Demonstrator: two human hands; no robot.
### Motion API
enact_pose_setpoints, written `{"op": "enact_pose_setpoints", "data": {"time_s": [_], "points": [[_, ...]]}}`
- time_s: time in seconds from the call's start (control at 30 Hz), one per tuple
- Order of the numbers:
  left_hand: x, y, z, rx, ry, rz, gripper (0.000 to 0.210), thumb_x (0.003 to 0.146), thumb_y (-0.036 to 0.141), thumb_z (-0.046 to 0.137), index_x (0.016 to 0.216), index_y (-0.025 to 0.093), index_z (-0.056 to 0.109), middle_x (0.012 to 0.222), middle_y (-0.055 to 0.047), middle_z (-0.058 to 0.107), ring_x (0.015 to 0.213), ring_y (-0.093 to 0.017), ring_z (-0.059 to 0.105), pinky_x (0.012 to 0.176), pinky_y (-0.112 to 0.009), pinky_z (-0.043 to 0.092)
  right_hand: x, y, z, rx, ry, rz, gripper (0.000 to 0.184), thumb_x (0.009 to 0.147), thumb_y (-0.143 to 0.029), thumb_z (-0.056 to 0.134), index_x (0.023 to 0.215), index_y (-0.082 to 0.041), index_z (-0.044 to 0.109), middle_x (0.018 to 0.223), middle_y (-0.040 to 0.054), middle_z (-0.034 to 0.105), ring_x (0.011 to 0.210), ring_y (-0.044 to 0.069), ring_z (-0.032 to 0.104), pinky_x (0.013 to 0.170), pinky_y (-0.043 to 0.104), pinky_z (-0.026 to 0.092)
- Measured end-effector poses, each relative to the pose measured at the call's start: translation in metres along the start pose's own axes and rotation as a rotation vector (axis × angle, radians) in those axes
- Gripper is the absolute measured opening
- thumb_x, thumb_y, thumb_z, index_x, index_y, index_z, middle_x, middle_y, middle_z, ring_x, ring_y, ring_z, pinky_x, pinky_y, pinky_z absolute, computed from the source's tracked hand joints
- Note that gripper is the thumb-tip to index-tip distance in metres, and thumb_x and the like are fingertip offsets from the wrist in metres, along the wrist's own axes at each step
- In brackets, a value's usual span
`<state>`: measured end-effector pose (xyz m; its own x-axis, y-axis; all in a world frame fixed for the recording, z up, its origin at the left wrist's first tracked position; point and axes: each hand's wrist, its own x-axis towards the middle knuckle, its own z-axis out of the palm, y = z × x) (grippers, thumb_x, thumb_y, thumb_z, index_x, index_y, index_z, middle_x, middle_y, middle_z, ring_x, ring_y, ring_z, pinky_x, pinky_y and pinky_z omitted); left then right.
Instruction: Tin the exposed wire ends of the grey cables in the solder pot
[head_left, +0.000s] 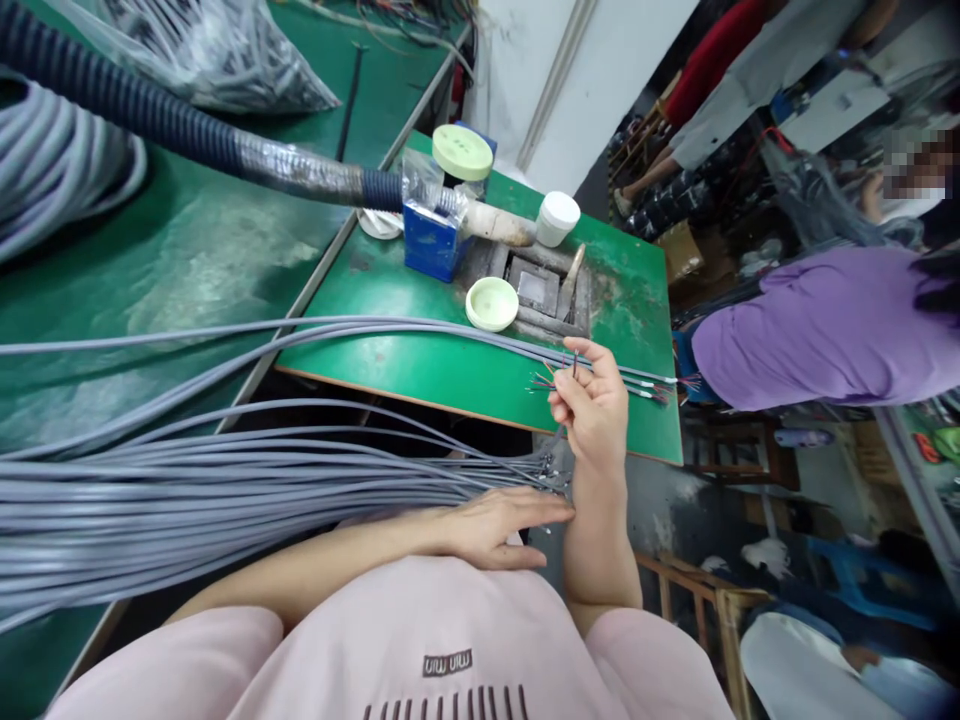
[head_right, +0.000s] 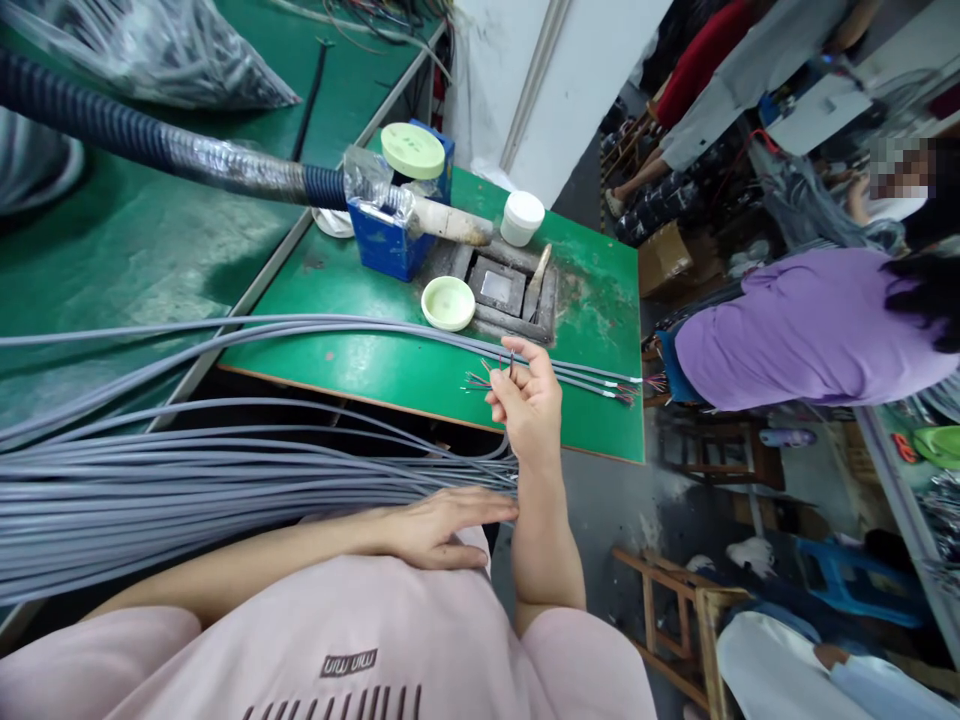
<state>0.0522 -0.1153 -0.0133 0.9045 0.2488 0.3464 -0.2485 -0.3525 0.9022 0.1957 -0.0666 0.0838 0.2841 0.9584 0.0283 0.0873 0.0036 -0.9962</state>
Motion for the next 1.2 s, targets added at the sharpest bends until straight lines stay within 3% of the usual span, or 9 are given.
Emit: {"op": "enact_pose_setpoints", "data": {"time_s": [0.2, 0.27, 0.43, 0.67, 0.77, 0.93, 1.03, 1.1, 1.2], "points": [[-0.002, -0.007, 0.008, 0.026, -0.110, 0.062, 0.047, 0.087, 0.035, 0.058, 0.132, 0.019, 0.053, 0.121, -0.014, 0.066, 0.116, -0.024, 0.058, 0.100, -0.038, 0.046, 0.009, -0.001, -0.008, 0.153, 0.047, 0.018, 0.038, 0.076, -0.029, 0.068, 0.110, -0.026, 0.052, 0.058, -0.0099, 0.050, 0.038, 0.004, 0.041, 0.034, 0.015, 0.028], [0.000, -0.006, 0.007, 0.057, -0.070, 0.079, 0.044, 0.087, 0.034, 0.058, 0.129, 0.020, 0.054, 0.117, -0.013, 0.067, 0.113, -0.023, 0.059, 0.098, -0.037, 0.047, 0.012, -0.002, -0.010, 0.196, 0.077, -0.003, 0.039, 0.074, -0.030, 0.069, 0.109, -0.027, 0.051, 0.059, -0.0102, 0.048, 0.039, 0.004, 0.041, 0.034, 0.015, 0.027], [0.013, 0.001, -0.005, 0.222, 0.226, 0.046, 0.064, 0.085, 0.037, 0.059, 0.141, 0.015, 0.038, 0.138, -0.020, 0.048, 0.129, -0.027, 0.045, 0.107, -0.043, 0.039, 0.031, 0.002, -0.020, 0.201, 0.136, -0.070, 0.036, 0.078, -0.040, 0.065, 0.108, -0.030, 0.048, 0.060, -0.0092, 0.045, 0.040, 0.006, 0.036, 0.034, 0.017, 0.025], [0.015, -0.002, 0.008, 0.266, 0.142, 0.151, 0.043, 0.087, 0.033, 0.057, 0.126, 0.017, 0.052, 0.119, -0.014, 0.059, 0.110, -0.023, 0.054, 0.096, -0.040, 0.046, 0.086, -0.002, -0.060, -0.048, 0.151, -0.156, 0.034, 0.086, -0.046, 0.058, 0.117, -0.034, 0.054, 0.065, -0.0033, 0.045, 0.047, 0.011, 0.042, 0.033, 0.023, 0.034], [0.021, -0.001, 0.006, 0.277, 0.195, 0.206, 0.041, 0.087, 0.030, 0.056, 0.126, 0.020, 0.052, 0.115, -0.012, 0.060, 0.108, -0.023, 0.056, 0.094, -0.040, 0.047, 0.073, -0.014, -0.065, -0.130, 0.120, -0.198, 0.033, 0.087, -0.039, 0.060, 0.118, -0.032, 0.057, 0.066, -0.0021, 0.045, 0.053, 0.012, 0.050, 0.034, 0.021, 0.036], [0.047, 0.006, -0.011, 0.290, 0.372, 0.245, 0.063, 0.086, 0.034, 0.056, 0.143, 0.020, 0.034, 0.137, -0.018, 0.046, 0.128, -0.030, 0.045, 0.104, -0.049, 0.041, 0.024, -0.035, -0.070, -0.381, 0.031, -0.195, 0.020, 0.092, -0.034, 0.054, 0.107, -0.027, 0.065, 0.067, -0.0031, 0.051, 0.058, 0.008, 0.056, 0.036, 0.017, 0.034], [0.047, 0.009, -0.010, 0.282, 0.365, 0.237, 0.058, 0.085, 0.034, 0.057, 0.139, 0.022, 0.040, 0.133, -0.016, 0.051, 0.124, -0.028, 0.049, 0.102, -0.048, 0.043, 0.033, -0.050, -0.075, -0.556, 0.009, -0.196, 0.021, 0.096, -0.030, 0.047, 0.099, -0.024, 0.066, 0.068, -0.0041, 0.055, 0.059, 0.005, 0.056, 0.039, 0.016, 0.032], [0.039, 0.009, -0.002, 0.269, 0.344, 0.239, 0.051, 0.084, 0.033, 0.057, 0.133, 0.023, 0.047, 0.126, -0.014, 0.057, 0.117, -0.027, 0.054, 0.099, -0.047, 0.045, 0.052, -0.061, -0.075, -0.629, 0.122, -0.239, 0.033, 0.100, -0.022, 0.033, 0.098, -0.022, 0.066, 0.071, -0.0042, 0.058, 0.061, 0.003, 0.056, 0.043, 0.017, 0.032], [0.024, 0.007, 0.011, 0.271, 0.330, 0.295, 0.043, 0.083, 0.029, 0.058, 0.125, 0.023, 0.055, 0.113, -0.011, 0.065, 0.110, -0.024, 0.058, 0.095, -0.042, 0.048, 0.073, -0.072, -0.066, -0.651, 0.499, -0.286, 0.056, 0.097, 0.001, 0.009, 0.108, -0.018, 0.061, 0.082, -0.0011, 0.061, 0.071, 0.002, 0.056, 0.049, 0.017, 0.033]]}}
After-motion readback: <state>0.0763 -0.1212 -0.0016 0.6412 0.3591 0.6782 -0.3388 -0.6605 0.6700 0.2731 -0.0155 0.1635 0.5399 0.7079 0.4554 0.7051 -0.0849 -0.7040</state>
